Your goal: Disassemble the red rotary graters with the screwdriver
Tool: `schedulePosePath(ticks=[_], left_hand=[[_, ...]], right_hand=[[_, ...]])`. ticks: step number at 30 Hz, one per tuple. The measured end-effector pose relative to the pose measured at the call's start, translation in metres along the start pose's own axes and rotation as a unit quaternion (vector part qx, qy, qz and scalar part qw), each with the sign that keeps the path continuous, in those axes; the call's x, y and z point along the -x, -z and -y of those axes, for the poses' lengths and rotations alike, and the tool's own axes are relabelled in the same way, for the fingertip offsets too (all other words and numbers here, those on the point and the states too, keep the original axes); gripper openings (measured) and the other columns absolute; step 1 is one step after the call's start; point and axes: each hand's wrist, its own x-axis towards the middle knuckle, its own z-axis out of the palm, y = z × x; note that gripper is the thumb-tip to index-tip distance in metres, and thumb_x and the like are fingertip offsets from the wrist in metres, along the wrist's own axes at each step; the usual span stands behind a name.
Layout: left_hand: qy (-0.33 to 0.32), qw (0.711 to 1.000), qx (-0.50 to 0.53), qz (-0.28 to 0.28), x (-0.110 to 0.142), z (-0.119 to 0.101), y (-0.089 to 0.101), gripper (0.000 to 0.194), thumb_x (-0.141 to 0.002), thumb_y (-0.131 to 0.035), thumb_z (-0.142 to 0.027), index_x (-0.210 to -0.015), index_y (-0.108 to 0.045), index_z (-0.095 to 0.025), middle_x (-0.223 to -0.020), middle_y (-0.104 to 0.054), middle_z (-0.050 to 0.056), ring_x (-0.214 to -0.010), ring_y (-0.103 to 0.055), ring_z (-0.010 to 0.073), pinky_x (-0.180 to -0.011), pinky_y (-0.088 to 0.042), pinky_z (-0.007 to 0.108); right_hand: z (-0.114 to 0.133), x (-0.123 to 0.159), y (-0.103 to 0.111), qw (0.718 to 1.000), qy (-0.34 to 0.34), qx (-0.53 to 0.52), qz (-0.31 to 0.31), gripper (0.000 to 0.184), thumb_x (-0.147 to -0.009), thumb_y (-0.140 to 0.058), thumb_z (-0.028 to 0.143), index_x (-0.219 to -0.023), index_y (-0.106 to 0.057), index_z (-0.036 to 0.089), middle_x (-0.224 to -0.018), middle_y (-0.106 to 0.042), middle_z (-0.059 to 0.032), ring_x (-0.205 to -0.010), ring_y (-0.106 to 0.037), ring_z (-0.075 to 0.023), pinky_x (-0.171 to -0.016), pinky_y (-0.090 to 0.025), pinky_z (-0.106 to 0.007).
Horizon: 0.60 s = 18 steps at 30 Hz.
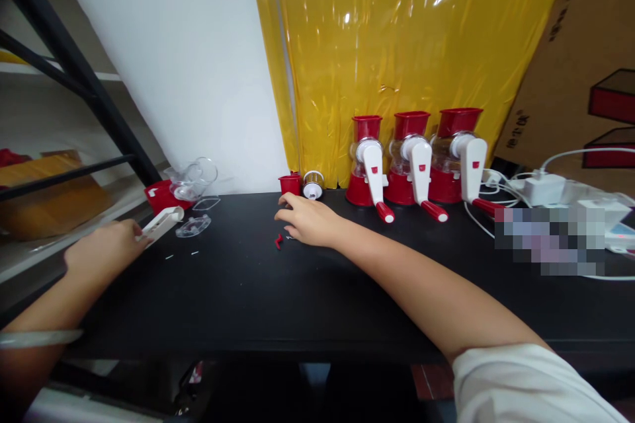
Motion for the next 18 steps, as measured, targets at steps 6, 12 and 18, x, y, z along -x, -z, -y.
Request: schedulePosePath(ticks=[6,12,18], left_hand=[[0.017,0.999,-0.022,0.019,-0.009,-0.002,0.001,0.085,-0.073,-0.037,-0.080,-0.124,-0.049,-0.013,-0.113,-0.064,0.024,-0.099,-0.063,0.0372,-0.073,-0.046,0.038],[-0.012,0.999,-0.024,0.048,-0.025,0.007,-0.011,0.056,-0.082,-0.045,-0.054,-0.120,-0.052,-0.014,-0.107,-0.068,0.021,-0.096,-0.065,0.0363,-0.067,-0.042,0.033],[-0.016,0.999,0.026,0.043,-0.031,0.020,-0.018,0.052,-0.078,-0.052,-0.051,-0.114,-0.055,-0.015,-0.107,-0.070,0.018,-0.096,-0.063,0.0327,-0.069,-0.040,0.029]], right_hand=[[0.001,0.000,0.001,1.000,-0.004,0.004,0.004,0.027,-0.088,-0.056,0.024,-0.113,-0.065,0.017,-0.126,-0.052,-0.0143,-0.103,-0.060,-0.0219,-0.086,-0.052,-0.039],[0.000,-0.001,0.001,1.000,-0.006,-0.001,0.001,0.025,-0.088,-0.056,0.023,-0.111,-0.065,0.017,-0.124,-0.052,-0.0145,-0.104,-0.060,-0.0225,-0.086,-0.052,-0.041],[-0.001,-0.001,0.001,1.000,-0.006,0.000,0.002,0.026,-0.089,-0.055,0.024,-0.112,-0.065,0.017,-0.124,-0.053,-0.0144,-0.104,-0.060,-0.0228,-0.085,-0.052,-0.040]])
